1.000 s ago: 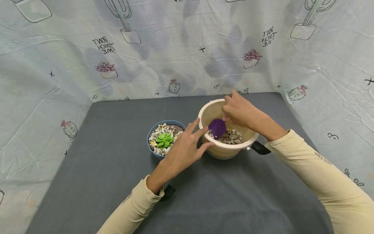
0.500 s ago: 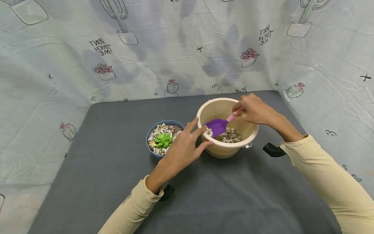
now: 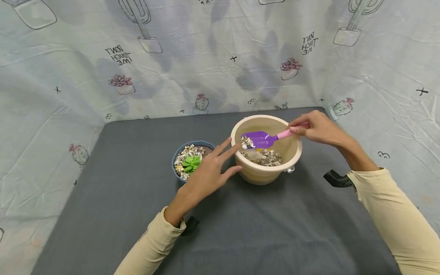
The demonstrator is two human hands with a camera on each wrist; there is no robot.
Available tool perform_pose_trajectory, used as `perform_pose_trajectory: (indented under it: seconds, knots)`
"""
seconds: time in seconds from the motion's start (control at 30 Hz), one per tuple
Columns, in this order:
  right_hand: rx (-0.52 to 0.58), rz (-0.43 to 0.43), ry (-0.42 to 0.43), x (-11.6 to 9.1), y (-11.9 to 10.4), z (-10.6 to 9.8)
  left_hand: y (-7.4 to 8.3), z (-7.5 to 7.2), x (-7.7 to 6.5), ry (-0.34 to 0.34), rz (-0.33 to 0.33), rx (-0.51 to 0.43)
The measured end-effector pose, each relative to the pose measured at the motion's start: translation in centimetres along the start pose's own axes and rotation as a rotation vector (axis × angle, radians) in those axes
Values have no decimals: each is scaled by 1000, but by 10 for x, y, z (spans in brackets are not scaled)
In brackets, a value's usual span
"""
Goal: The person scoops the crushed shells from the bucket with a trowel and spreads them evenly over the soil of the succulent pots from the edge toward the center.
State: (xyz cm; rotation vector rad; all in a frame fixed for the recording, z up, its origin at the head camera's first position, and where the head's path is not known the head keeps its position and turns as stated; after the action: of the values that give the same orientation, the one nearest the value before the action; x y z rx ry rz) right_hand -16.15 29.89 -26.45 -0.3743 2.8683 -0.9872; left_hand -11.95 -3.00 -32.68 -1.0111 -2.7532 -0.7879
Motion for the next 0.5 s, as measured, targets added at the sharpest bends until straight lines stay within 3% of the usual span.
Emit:
perform_pose_trajectory:
  seconds: [0.1,0.3,0.4,0.5]
  knots:
    - [35,1,21,-2,-3,-3,-11,-11,-7,5,-35,-6]
    - [79,-23,40,0,-21,-9,-46,-40,-27,27,-204,3]
    - [73,-39,43,6,-33,-6,-61,-50,-36,1,-266,14]
    - [83,-57,35,12,-45,3,-71,-55,-43,-71,-316,23]
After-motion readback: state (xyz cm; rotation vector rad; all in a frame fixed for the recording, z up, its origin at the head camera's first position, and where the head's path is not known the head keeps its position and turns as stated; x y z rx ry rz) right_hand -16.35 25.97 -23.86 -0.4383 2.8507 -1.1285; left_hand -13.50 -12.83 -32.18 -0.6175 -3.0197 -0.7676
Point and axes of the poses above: each hand's wrist, its own x-axis towards the middle knuckle, its own z-axis out of the palm, y = z × x, the point moved 2 cm from there along x, towards the middle knuckle, and after that the axes turned 6 degrees about x, right-handed, at the moved point
